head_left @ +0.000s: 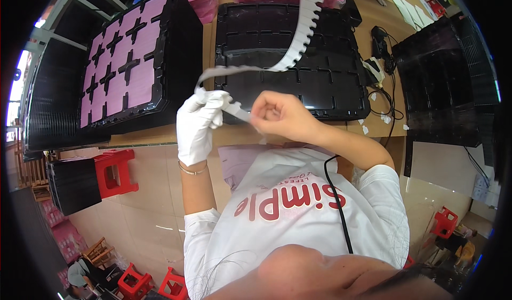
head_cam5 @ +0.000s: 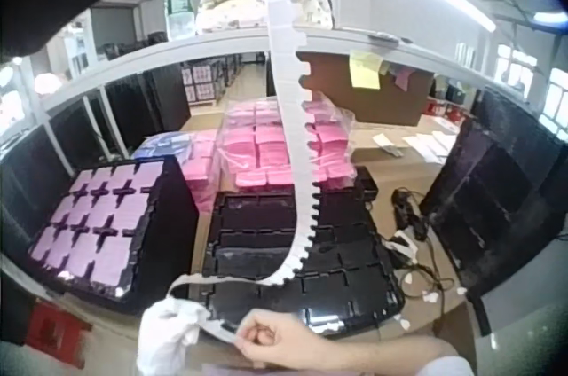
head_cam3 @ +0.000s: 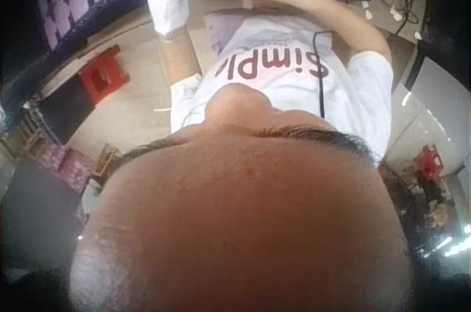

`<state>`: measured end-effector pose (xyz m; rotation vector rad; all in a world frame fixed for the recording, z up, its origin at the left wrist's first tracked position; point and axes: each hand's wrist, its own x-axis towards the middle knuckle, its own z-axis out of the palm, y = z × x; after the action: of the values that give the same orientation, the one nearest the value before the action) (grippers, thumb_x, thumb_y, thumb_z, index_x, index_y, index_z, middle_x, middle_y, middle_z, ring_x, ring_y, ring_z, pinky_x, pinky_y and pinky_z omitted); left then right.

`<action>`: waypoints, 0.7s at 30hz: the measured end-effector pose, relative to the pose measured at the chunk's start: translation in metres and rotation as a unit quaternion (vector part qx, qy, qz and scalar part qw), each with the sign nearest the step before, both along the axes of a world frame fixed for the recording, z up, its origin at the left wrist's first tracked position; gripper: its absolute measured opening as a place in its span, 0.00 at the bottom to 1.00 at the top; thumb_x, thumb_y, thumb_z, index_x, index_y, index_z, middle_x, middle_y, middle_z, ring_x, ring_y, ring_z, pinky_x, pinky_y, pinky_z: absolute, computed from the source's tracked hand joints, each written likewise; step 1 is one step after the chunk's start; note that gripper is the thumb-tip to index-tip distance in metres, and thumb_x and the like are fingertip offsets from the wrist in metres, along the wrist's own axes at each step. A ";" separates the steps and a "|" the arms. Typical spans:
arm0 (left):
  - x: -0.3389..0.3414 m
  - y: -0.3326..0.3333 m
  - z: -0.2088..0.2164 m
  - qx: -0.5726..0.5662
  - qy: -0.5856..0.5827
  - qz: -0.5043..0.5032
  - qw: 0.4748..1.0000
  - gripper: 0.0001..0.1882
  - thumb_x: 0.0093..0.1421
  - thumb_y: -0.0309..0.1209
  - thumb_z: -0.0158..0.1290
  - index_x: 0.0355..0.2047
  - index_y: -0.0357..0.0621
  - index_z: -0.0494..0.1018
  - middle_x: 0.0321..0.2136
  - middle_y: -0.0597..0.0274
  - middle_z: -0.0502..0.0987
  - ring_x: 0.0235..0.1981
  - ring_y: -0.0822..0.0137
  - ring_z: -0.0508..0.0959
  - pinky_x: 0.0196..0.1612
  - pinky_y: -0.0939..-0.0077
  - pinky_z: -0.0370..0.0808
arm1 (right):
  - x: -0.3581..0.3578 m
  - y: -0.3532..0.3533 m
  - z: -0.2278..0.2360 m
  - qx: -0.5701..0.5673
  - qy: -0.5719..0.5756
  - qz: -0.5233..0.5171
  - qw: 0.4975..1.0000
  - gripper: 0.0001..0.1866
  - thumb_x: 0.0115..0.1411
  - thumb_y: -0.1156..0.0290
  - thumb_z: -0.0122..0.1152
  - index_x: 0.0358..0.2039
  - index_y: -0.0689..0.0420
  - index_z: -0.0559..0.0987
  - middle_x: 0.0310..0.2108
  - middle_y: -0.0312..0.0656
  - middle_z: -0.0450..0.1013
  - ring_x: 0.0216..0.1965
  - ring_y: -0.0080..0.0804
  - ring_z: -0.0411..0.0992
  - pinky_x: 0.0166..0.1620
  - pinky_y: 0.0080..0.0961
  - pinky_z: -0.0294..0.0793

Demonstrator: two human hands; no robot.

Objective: The person assembles plastic trays by placing pink foam inserts into black plastic bases. They repeatedly pick up a foam insert, align it with the base, and press it into place. The person then stacks the completed unit onto a growing pile of finished trays.

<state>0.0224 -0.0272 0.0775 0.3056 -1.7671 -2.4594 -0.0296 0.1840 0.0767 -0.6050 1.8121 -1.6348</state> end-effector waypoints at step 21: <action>-0.015 -0.024 -0.026 -0.160 -0.058 -0.058 0.984 0.06 0.54 0.15 0.50 0.30 0.36 0.72 0.30 0.63 0.76 0.31 0.76 0.75 0.38 0.83 0.72 | -0.074 -0.015 -0.015 0.099 0.600 0.235 0.758 0.16 0.55 0.58 0.60 0.41 0.54 0.80 0.25 0.37 0.64 0.28 0.32 0.69 0.29 0.27 0.71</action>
<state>0.0077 -0.0512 0.0519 0.3297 -2.2487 -2.2155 -0.1039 0.1689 0.0622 -2.1352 2.2516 -0.6045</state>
